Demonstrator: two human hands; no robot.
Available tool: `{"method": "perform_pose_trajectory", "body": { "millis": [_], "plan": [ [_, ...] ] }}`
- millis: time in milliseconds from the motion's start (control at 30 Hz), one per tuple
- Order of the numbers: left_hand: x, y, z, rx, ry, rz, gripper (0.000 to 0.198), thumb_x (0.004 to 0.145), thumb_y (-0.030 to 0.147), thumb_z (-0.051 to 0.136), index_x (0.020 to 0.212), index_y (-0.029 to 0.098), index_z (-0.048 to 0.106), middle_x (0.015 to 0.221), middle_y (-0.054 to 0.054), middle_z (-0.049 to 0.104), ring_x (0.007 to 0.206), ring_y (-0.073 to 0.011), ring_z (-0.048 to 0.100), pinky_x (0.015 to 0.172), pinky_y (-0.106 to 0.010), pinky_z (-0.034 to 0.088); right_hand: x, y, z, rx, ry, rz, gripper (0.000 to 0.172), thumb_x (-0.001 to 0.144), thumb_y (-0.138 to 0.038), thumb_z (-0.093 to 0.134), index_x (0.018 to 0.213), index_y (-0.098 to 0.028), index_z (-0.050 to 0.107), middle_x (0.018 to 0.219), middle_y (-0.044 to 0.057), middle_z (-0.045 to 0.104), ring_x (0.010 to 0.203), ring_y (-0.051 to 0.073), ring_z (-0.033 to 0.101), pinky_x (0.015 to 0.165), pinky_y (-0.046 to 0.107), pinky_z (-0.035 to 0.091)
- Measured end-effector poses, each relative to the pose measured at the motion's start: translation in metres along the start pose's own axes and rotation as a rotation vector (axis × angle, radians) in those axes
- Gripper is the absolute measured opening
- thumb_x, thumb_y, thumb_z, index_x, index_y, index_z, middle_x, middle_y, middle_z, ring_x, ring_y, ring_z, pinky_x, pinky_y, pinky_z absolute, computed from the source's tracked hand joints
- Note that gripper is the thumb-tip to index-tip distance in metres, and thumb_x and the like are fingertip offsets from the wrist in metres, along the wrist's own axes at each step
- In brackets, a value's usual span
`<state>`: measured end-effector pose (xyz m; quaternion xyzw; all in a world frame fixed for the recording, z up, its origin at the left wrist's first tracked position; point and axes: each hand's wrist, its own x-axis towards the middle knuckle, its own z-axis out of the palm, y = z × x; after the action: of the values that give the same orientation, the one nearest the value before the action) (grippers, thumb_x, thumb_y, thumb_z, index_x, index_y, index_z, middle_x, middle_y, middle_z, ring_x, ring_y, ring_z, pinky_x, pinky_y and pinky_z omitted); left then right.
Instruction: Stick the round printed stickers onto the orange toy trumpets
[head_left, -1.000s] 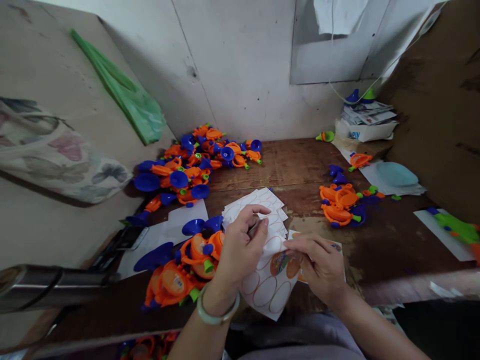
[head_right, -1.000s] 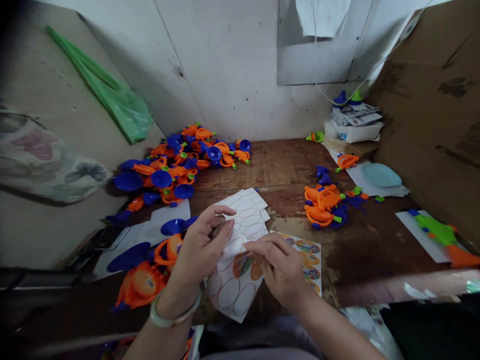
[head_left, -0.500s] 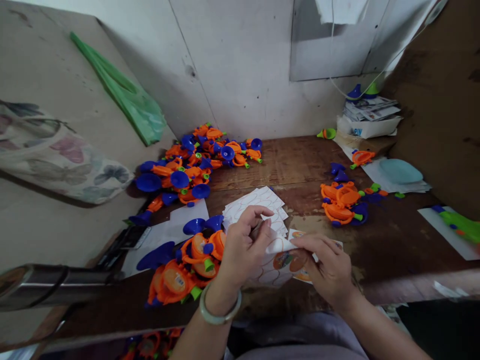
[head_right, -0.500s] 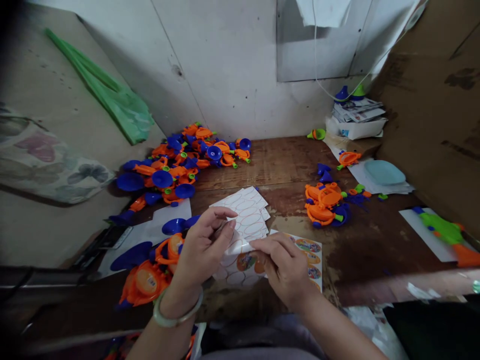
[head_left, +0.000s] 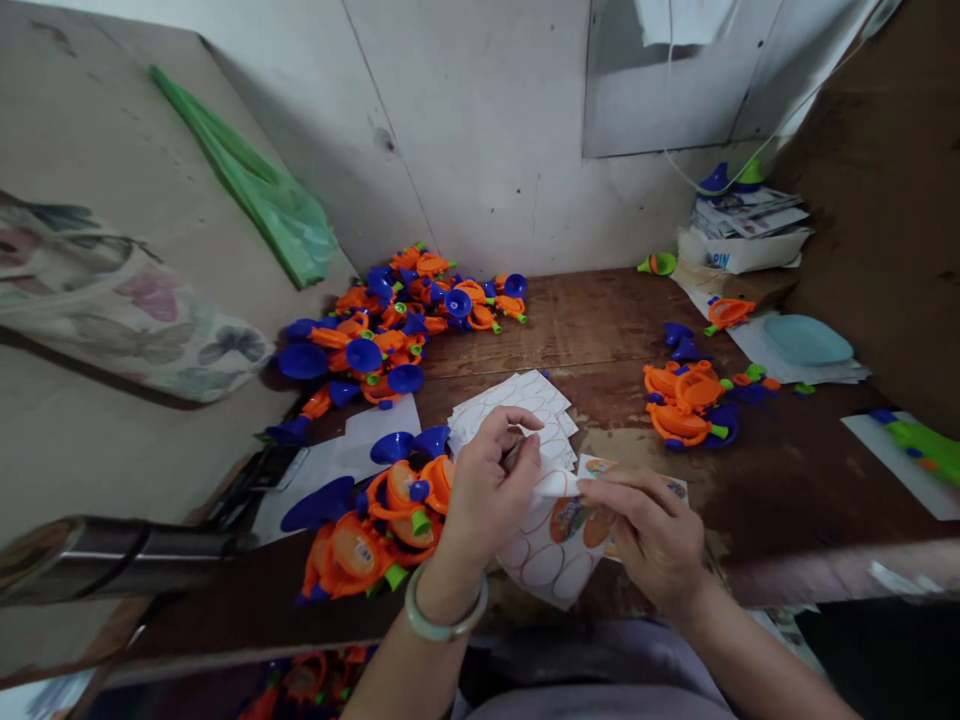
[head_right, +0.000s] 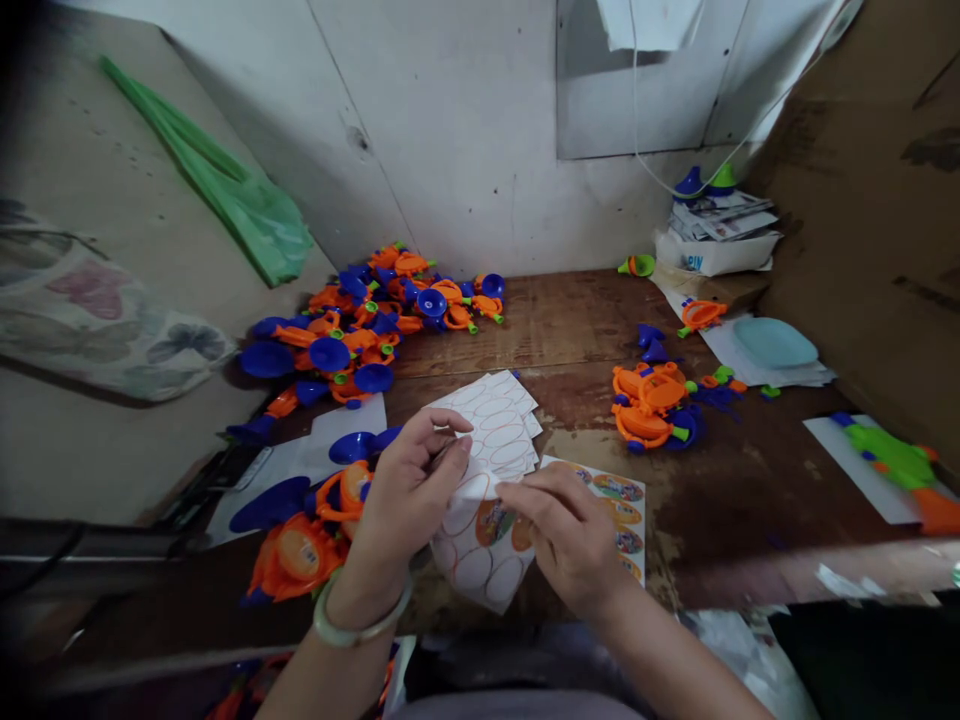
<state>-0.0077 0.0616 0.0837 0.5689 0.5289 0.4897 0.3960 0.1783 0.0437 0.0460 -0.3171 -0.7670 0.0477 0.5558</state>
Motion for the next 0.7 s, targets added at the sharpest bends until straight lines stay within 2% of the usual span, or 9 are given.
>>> {"method": "perform_pose_trajectory", "body": {
  "millis": [100, 167, 233, 300, 333, 400, 500, 567, 700],
  "plan": [
    [0.004, -0.001, 0.001, -0.014, 0.004, -0.072, 0.017, 0.086, 0.037, 0.058, 0.096, 0.024, 0.056, 0.054, 0.011, 0.042, 0.046, -0.0110, 0.030, 0.045, -0.024, 0.022, -0.007, 0.001, 0.005, 0.030, 0.037, -0.076, 0.026, 0.106, -0.009, 0.060, 0.110, -0.024, 0.081, 0.090, 0.001, 0.075, 0.076, 0.014, 0.071, 0.069, 0.025, 0.060],
    [0.009, -0.003, -0.002, -0.014, 0.032, -0.079, 0.018, 0.084, 0.038, 0.059, 0.096, 0.024, 0.055, 0.054, 0.011, 0.042, 0.046, -0.0112, 0.029, 0.045, -0.024, 0.021, -0.013, -0.001, 0.006, 0.062, 0.129, -0.033, 0.021, 0.103, -0.012, 0.069, 0.102, -0.027, 0.082, 0.098, 0.001, 0.071, 0.081, 0.015, 0.068, 0.070, 0.027, 0.059],
    [0.014, -0.005, -0.005, -0.002, 0.062, -0.058, 0.018, 0.083, 0.037, 0.060, 0.095, 0.024, 0.055, 0.053, 0.012, 0.040, 0.046, -0.0114, 0.029, 0.046, -0.025, 0.020, -0.017, -0.003, 0.003, 0.120, 0.242, 0.009, 0.020, 0.097, -0.014, 0.077, 0.089, -0.032, 0.082, 0.105, 0.001, 0.064, 0.092, 0.017, 0.065, 0.080, 0.031, 0.060],
    [0.019, -0.006, -0.008, 0.009, 0.059, -0.031, 0.017, 0.082, 0.034, 0.062, 0.095, 0.024, 0.055, 0.053, 0.012, 0.039, 0.047, -0.0116, 0.030, 0.047, -0.025, 0.020, -0.018, -0.001, -0.004, 0.188, 0.285, 0.031, 0.023, 0.096, -0.016, 0.079, 0.085, -0.036, 0.082, 0.111, 0.001, 0.061, 0.109, 0.022, 0.064, 0.097, 0.041, 0.059],
    [0.020, -0.007, -0.009, 0.010, 0.048, -0.021, 0.016, 0.083, 0.033, 0.062, 0.095, 0.024, 0.056, 0.052, 0.012, 0.040, 0.046, -0.0116, 0.030, 0.047, -0.025, 0.020, -0.018, 0.001, -0.008, 0.208, 0.258, 0.045, 0.023, 0.097, -0.017, 0.078, 0.092, -0.039, 0.083, 0.117, 0.002, 0.062, 0.119, 0.025, 0.063, 0.105, 0.046, 0.058],
    [0.021, -0.006, -0.009, 0.000, 0.034, 0.002, 0.015, 0.085, 0.032, 0.063, 0.095, 0.025, 0.056, 0.053, 0.012, 0.041, 0.046, -0.0115, 0.031, 0.047, -0.025, 0.020, -0.018, 0.008, -0.015, 0.222, 0.138, 0.133, 0.031, 0.100, -0.022, 0.076, 0.122, -0.043, 0.080, 0.135, 0.005, 0.062, 0.134, 0.028, 0.061, 0.111, 0.051, 0.059],
    [0.021, -0.006, -0.007, -0.027, 0.036, 0.032, 0.016, 0.087, 0.032, 0.065, 0.096, 0.025, 0.055, 0.056, 0.011, 0.046, 0.046, -0.0108, 0.031, 0.046, -0.024, 0.020, -0.023, 0.018, -0.016, 0.293, -0.061, 0.272, 0.056, 0.105, -0.028, 0.071, 0.157, -0.044, 0.056, 0.146, 0.009, 0.062, 0.120, 0.023, 0.073, 0.097, 0.042, 0.068],
    [0.021, -0.006, -0.006, -0.036, 0.020, 0.041, 0.016, 0.087, 0.033, 0.065, 0.097, 0.025, 0.054, 0.056, 0.012, 0.045, 0.045, -0.0103, 0.030, 0.045, -0.023, 0.020, -0.028, 0.021, -0.013, 0.353, -0.110, 0.303, 0.054, 0.108, -0.025, 0.066, 0.157, -0.043, 0.053, 0.136, 0.008, 0.070, 0.103, 0.020, 0.078, 0.086, 0.037, 0.071],
    [0.023, -0.006, -0.006, -0.034, 0.006, 0.065, 0.015, 0.089, 0.034, 0.065, 0.096, 0.025, 0.054, 0.055, 0.012, 0.043, 0.046, -0.0098, 0.030, 0.045, -0.022, 0.020, -0.031, 0.020, -0.008, 0.365, -0.041, 0.300, 0.048, 0.109, -0.024, 0.065, 0.154, -0.038, 0.054, 0.117, 0.005, 0.079, 0.098, 0.018, 0.081, 0.076, 0.026, 0.070]
  ]
}}
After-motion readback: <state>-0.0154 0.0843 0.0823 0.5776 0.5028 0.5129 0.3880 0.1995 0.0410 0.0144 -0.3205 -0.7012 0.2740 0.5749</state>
